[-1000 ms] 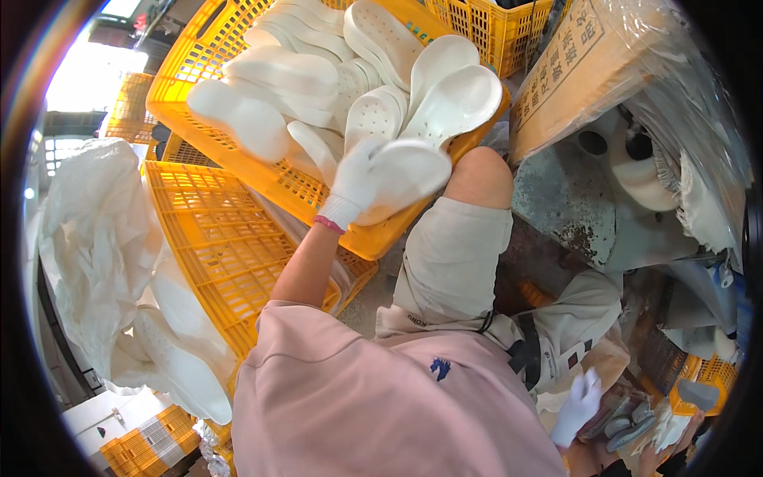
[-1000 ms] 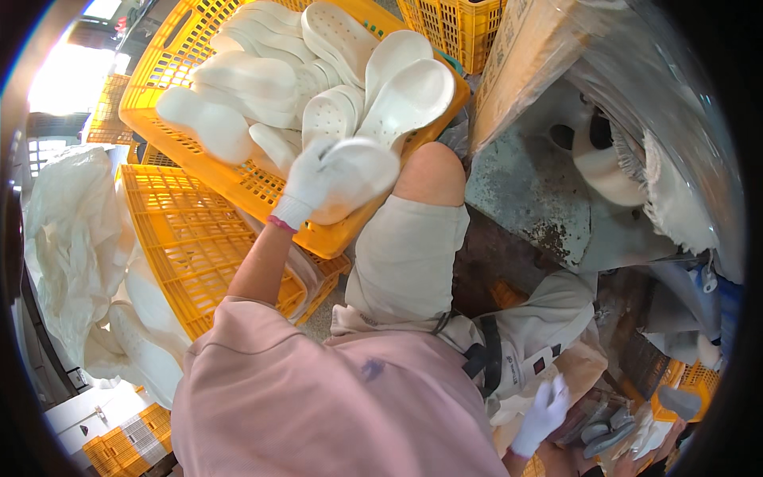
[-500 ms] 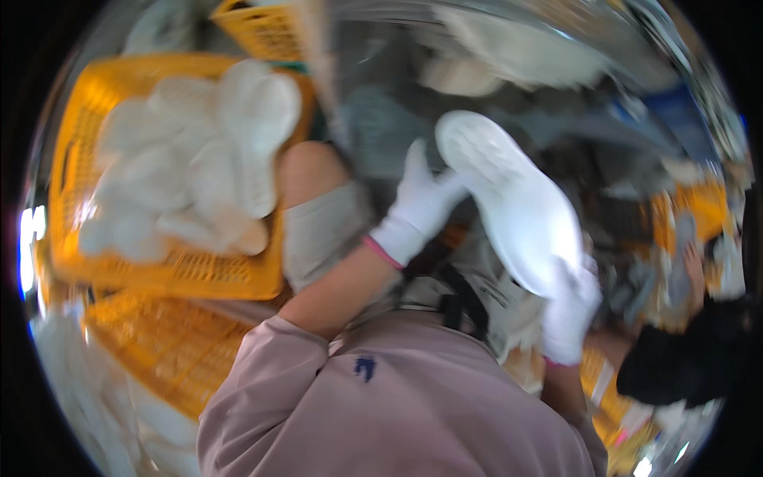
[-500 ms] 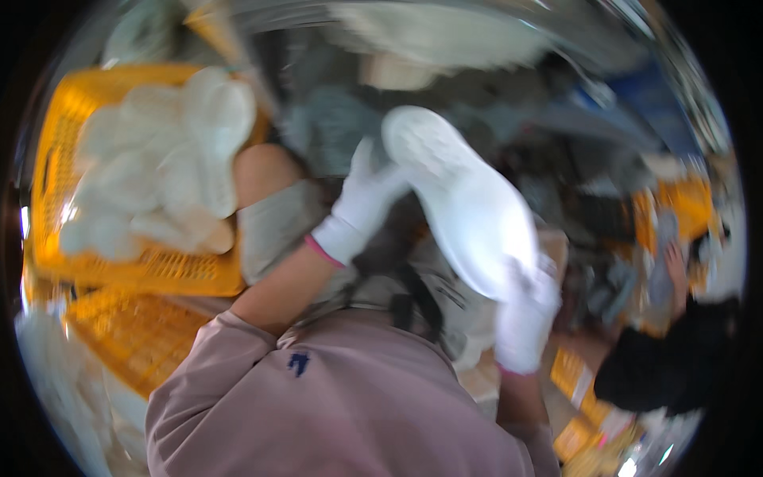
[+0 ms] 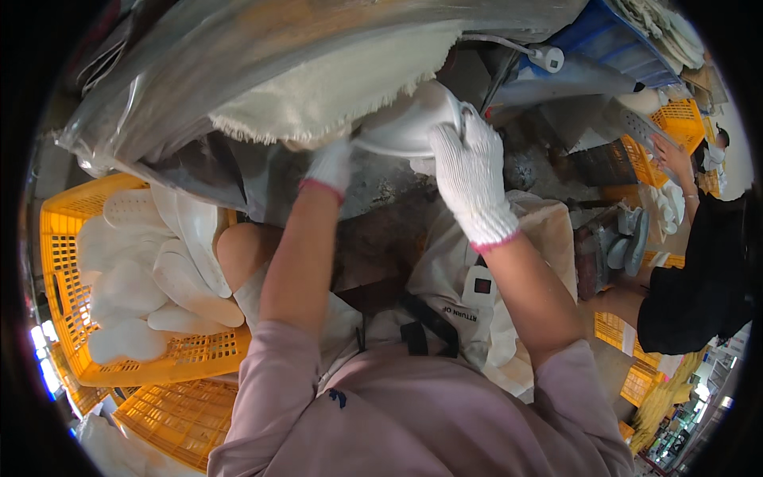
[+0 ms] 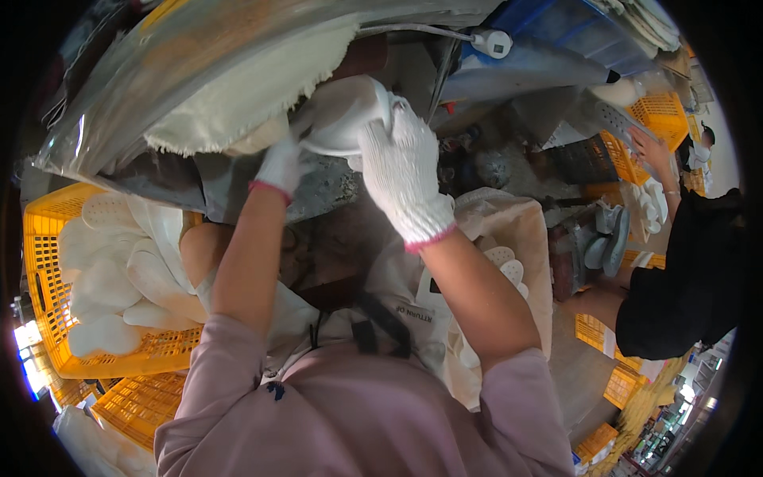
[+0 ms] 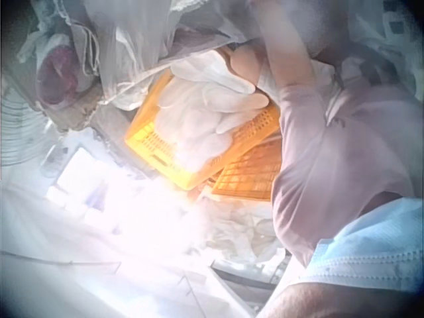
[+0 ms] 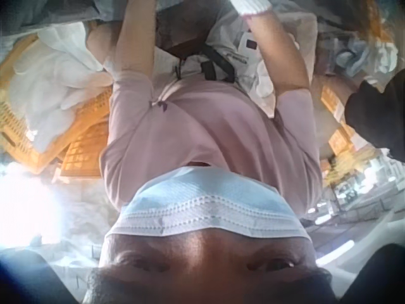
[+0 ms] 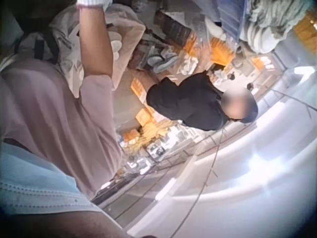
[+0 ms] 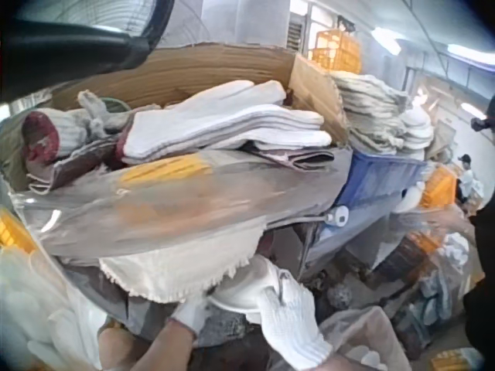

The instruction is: The person sits on the floor and repeatedly picks white slipper soles from a large sack, wipes or inspects them, and places them into a yellow basket. The process is continuous and repetitive throughout the clip.

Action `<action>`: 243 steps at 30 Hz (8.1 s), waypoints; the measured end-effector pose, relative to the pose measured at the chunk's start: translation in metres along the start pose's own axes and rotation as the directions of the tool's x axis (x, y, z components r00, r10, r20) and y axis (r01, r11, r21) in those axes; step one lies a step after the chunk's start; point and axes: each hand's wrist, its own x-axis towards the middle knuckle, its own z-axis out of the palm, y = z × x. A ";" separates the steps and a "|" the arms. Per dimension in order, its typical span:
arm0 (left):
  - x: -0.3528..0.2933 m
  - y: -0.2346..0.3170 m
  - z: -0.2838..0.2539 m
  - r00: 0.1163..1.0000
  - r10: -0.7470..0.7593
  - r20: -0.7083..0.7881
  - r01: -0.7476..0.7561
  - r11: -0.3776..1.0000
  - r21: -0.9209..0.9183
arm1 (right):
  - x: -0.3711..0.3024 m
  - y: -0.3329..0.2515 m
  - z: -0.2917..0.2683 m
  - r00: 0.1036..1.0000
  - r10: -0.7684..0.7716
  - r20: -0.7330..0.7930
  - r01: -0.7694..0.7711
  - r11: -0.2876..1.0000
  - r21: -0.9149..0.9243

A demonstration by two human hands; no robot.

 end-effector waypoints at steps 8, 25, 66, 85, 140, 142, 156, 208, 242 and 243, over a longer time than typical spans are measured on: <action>-0.102 -0.007 -0.030 0.950 0.243 0.197 -0.300 0.886 0.354 | 0.041 -0.009 0.027 0.962 0.253 0.099 -0.262 0.960 0.102; 0.016 0.002 -0.004 0.949 0.313 -0.034 -0.273 0.871 0.409 | 0.022 0.042 0.023 0.968 0.222 -0.118 -0.203 0.967 0.155; -0.051 -0.046 -0.009 0.769 0.630 0.109 -0.637 0.769 0.050 | -0.023 -0.058 0.081 0.942 -0.074 0.327 0.132 0.979 -0.157; -0.063 -0.030 -0.013 0.959 0.038 0.281 0.157 0.756 -0.636 | -0.114 -0.089 0.044 0.961 0.034 0.276 0.015 0.985 -0.174; -0.081 -0.062 -0.003 0.971 0.059 0.232 0.131 0.682 -0.719 | -0.188 0.000 -0.048 0.641 0.709 0.294 -0.764 0.628 0.150; -0.074 -0.040 0.002 0.918 0.270 0.290 0.057 0.634 -0.771 | -0.162 -0.016 -0.037 0.714 0.617 0.329 -0.700 0.622 0.353; -0.187 0.044 -0.190 0.152 0.971 -0.185 -0.512 0.238 0.826 | -0.254 0.088 -0.160 0.753 0.657 -0.048 -0.655 0.754 0.053; -0.059 -0.028 0.104 0.960 0.265 -0.092 -0.280 0.875 -0.395 | -0.031 -0.035 -0.029 0.839 0.531 0.113 -0.522 0.732 0.438; -0.070 -0.052 -0.031 0.933 0.025 0.359 0.204 0.783 -0.587 | -0.090 -0.057 0.023 0.848 -0.402 0.345 0.504 0.812 -0.293; -0.061 -0.047 -0.031 0.947 0.105 0.302 0.098 0.804 -0.587 | -0.080 -0.065 0.035 0.811 -0.328 0.484 0.542 0.732 -0.413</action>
